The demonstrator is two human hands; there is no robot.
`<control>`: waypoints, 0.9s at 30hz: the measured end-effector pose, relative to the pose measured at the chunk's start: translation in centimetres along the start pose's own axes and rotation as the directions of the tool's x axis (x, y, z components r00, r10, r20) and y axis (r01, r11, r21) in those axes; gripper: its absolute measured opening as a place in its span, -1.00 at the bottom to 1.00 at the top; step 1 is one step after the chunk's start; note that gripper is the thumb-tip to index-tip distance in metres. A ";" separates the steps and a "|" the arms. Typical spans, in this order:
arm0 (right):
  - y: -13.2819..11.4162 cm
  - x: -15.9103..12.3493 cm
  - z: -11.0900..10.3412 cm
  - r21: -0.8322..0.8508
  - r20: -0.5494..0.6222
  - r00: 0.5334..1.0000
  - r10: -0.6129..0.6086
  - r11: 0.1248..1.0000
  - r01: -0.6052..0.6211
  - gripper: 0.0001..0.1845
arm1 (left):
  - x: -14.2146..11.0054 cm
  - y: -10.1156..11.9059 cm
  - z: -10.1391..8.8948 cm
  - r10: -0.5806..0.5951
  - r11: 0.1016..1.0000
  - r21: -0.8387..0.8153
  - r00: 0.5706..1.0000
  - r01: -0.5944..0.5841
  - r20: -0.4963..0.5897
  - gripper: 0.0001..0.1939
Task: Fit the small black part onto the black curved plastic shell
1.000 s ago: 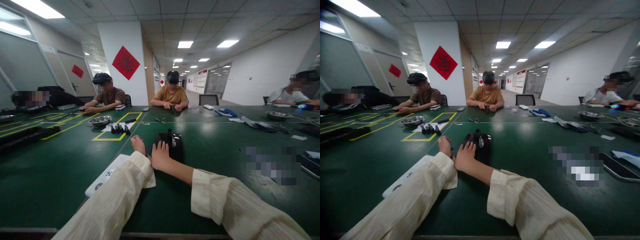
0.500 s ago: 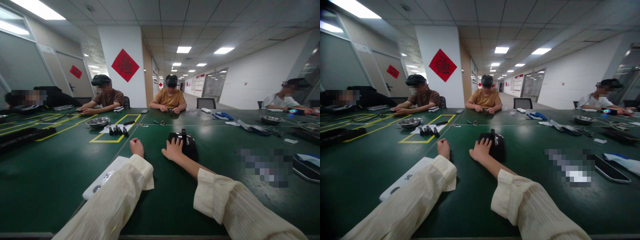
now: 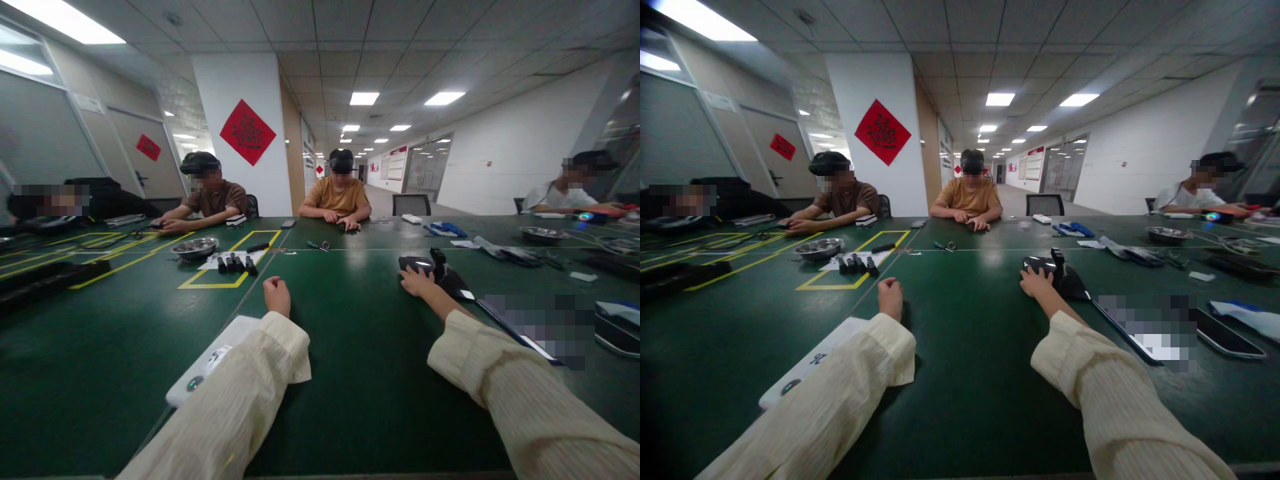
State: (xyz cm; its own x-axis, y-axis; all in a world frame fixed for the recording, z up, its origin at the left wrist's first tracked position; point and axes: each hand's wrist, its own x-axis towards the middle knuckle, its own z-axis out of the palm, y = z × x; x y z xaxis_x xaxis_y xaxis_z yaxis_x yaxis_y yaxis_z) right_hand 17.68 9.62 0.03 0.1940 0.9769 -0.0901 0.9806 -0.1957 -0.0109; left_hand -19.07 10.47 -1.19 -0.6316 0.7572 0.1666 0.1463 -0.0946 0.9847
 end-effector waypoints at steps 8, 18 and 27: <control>5.1 1.1 0.4 -0.100 0.009 0.999 -0.032 0.994 0.032 -0.32 | 0.2 -0.4 0.3 0.016 1.000 -0.010 1.000 -0.016 0.007 -0.86; 7.2 0.8 1.0 -0.101 -0.070 0.996 0.062 0.993 -0.069 -0.38 | 0.6 -1.1 0.4 0.024 1.000 0.001 0.999 -0.024 0.035 -0.85; 7.6 0.1 -0.9 -0.029 -0.361 0.930 0.067 0.996 -0.083 -0.55 | 0.0 -0.5 0.2 0.016 0.999 0.033 0.999 -0.018 0.051 -0.85</control>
State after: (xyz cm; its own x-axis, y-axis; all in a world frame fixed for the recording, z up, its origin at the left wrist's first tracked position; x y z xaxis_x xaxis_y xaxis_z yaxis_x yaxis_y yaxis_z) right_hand 25.14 8.30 0.86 0.2564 0.9265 0.2753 0.9615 -0.2736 0.0253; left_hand -19.03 10.61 -1.69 -0.5892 0.7877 0.1796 0.1828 -0.0866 0.9793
